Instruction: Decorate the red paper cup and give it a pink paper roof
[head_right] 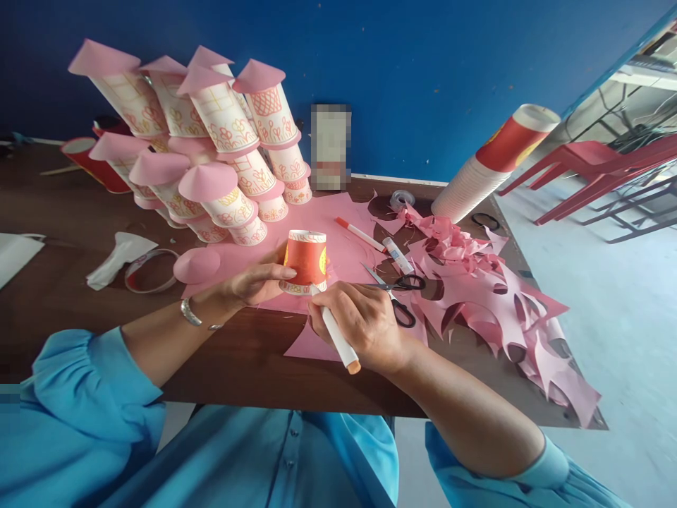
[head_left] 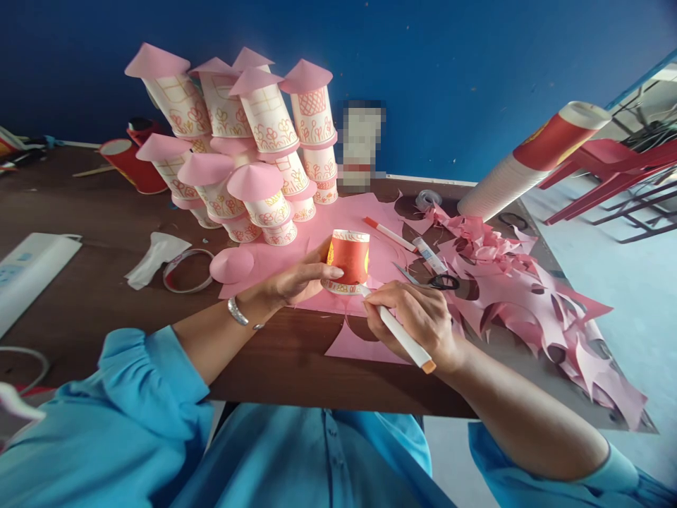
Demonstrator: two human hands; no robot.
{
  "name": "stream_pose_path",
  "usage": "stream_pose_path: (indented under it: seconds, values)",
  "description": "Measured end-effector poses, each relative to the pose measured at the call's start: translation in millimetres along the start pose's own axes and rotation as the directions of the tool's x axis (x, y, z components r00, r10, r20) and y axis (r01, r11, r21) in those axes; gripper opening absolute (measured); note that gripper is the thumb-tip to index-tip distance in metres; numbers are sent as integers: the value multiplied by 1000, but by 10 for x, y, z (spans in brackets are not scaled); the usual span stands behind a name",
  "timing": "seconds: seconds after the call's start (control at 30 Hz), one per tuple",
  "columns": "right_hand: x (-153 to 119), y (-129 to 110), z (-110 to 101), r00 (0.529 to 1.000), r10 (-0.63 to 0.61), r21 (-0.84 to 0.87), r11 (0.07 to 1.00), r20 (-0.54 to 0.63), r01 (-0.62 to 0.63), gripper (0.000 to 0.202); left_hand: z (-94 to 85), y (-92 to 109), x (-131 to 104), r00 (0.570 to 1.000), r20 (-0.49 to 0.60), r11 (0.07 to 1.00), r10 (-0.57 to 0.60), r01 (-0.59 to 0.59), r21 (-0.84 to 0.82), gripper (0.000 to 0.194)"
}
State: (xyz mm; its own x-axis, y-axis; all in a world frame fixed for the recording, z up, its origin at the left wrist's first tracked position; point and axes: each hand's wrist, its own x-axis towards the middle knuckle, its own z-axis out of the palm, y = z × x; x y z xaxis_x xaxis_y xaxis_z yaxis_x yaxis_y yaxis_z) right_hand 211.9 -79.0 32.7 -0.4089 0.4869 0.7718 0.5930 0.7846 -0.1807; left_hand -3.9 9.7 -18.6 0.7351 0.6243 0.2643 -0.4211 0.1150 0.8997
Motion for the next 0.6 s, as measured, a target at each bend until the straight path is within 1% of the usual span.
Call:
stream_pose_path:
  seconds: [0.13, 0.33, 0.6]
  values:
    - [3, 3, -4, 1000, -1, -5, 1000, 7, 1, 16, 12, 23, 11, 999, 17, 999, 45, -45, -2, 19]
    - [14, 6, -13, 1000, 0, 4, 1000, 7, 0, 16, 32, 16, 0, 1000, 1, 999, -27, 27, -40, 14]
    - [8, -4, -8, 1000, 1, 25, 1000, 8, -1, 18, 21, 4, -4, 1000, -3, 1000, -22, 22, -15, 17]
